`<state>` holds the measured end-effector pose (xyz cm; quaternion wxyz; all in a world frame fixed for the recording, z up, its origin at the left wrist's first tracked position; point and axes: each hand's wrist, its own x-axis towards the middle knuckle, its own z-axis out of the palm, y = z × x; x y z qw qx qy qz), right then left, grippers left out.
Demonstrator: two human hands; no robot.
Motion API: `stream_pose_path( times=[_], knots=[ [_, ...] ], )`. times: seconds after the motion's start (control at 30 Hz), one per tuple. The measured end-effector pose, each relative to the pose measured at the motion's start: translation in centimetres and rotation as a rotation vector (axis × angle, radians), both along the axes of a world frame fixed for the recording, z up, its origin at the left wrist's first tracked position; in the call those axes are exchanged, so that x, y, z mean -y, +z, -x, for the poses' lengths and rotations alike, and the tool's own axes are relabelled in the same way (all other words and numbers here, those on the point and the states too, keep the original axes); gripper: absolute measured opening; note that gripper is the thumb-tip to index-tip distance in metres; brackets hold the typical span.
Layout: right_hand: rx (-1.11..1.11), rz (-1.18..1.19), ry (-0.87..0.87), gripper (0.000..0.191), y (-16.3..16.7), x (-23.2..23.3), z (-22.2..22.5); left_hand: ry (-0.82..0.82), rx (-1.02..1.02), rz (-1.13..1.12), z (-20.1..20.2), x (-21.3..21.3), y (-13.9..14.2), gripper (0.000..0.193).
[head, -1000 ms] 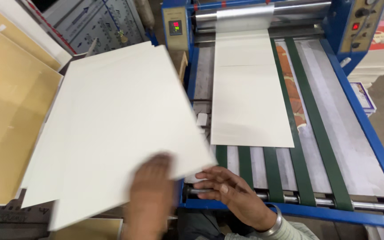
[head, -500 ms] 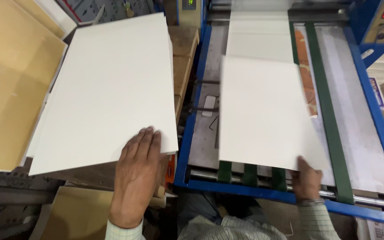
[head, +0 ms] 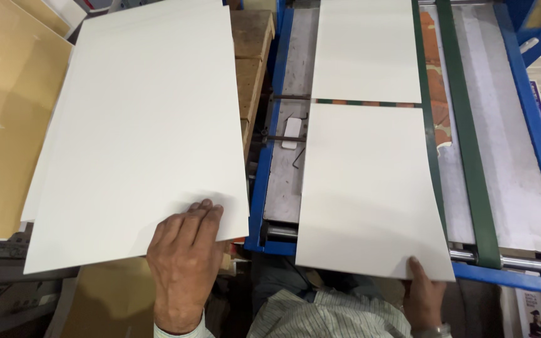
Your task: The person takes white paper sheets one at a time from a stack beside a laminating machine and feeds each sheet onto the machine's infeed belts, guiding it in with both hands and receiving the laminated sheet as it exits. The person repeats this feeding cycle continuously throughout the episode.
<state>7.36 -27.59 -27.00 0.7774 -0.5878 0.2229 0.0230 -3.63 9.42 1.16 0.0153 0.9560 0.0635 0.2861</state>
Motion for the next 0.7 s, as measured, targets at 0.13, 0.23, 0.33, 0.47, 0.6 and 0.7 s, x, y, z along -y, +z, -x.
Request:
stream_pose_path(
  times=[0.13,0.23,0.33,0.47,0.6,0.7],
  knots=[
    [0.03,0.125,0.034,0.035,0.4,-1.8,-4.5,0.013,-0.039,0.005,0.3,-0.2,-0.3,0.046],
    [0.149,0.019,0.129,0.032,1.1,-3.1,-6.8,0.011,-0.057,0.018,0.1,0.1,-0.3,0.047],
    [-0.079,-0.191,0.127,0.029,2.2,-4.6,-8.8,-0.056,-0.062,0.0,0.1,-0.3,0.3,0.048],
    [-0.153,-0.276,0.375,0.039,3.0,-5.4,-8.4,-0.096,-0.026,0.237,1.9,-3.7,2.6,0.053],
    [-0.142,-0.284,0.584,0.046,6.4,-7.9,-6.3,0.038,0.175,0.372,2.2,-3.8,3.0,0.033],
    [0.072,-0.436,0.858,0.048,10.5,-9.6,-4.3,-0.09,-0.089,0.152,-0.8,0.9,1.1,0.045]
  ],
)
